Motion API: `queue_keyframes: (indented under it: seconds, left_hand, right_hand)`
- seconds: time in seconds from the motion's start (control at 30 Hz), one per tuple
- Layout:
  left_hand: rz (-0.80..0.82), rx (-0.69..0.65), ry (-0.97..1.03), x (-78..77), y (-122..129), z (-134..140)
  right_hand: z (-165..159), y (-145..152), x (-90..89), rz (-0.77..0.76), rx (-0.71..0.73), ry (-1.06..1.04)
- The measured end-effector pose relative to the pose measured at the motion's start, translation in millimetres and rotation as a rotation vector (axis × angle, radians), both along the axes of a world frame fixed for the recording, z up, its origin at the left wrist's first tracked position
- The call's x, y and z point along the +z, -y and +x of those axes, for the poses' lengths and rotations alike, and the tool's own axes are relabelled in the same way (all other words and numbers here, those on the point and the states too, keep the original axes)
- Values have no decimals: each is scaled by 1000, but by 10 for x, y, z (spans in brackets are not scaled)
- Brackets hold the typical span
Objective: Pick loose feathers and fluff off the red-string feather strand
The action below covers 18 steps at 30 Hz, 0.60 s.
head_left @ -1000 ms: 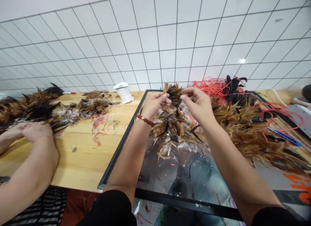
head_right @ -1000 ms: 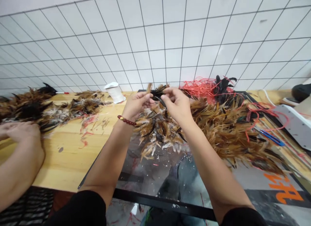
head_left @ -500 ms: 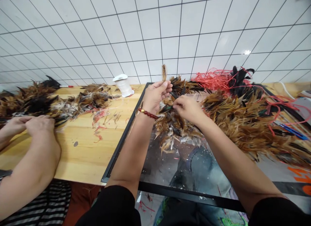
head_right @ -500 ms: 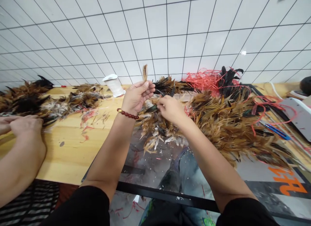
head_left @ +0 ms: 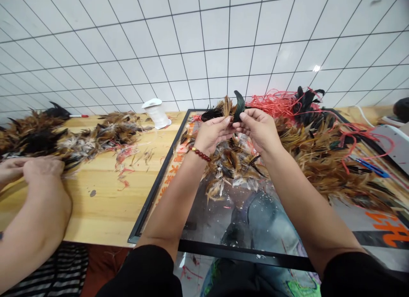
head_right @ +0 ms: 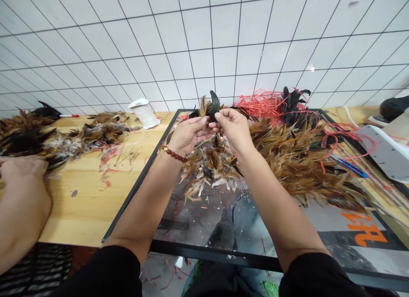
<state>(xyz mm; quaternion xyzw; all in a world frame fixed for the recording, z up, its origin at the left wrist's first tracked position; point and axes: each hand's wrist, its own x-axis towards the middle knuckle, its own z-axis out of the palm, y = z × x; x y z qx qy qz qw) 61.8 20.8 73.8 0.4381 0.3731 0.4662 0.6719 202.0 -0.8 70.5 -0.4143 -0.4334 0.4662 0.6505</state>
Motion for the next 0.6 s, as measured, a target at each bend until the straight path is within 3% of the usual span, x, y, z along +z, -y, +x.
queue_keyframes:
  seconds: [0.27,0.43,0.5,0.6]
  left_hand:
    - [73,-141,-98,-5,30,-11]
    - [188,-132,-202,10,64,18]
    - [225,-99,-209,13,69,23]
    - [284,-153,-305,18,39,-22]
  right_hand:
    - [-10,-58,-105,219,-245,386]
    - [11,-37,-51,137,-173,231]
    - [36,-42,-40,64,-82,147]
    - [70,-77,-69,-10,70,105]
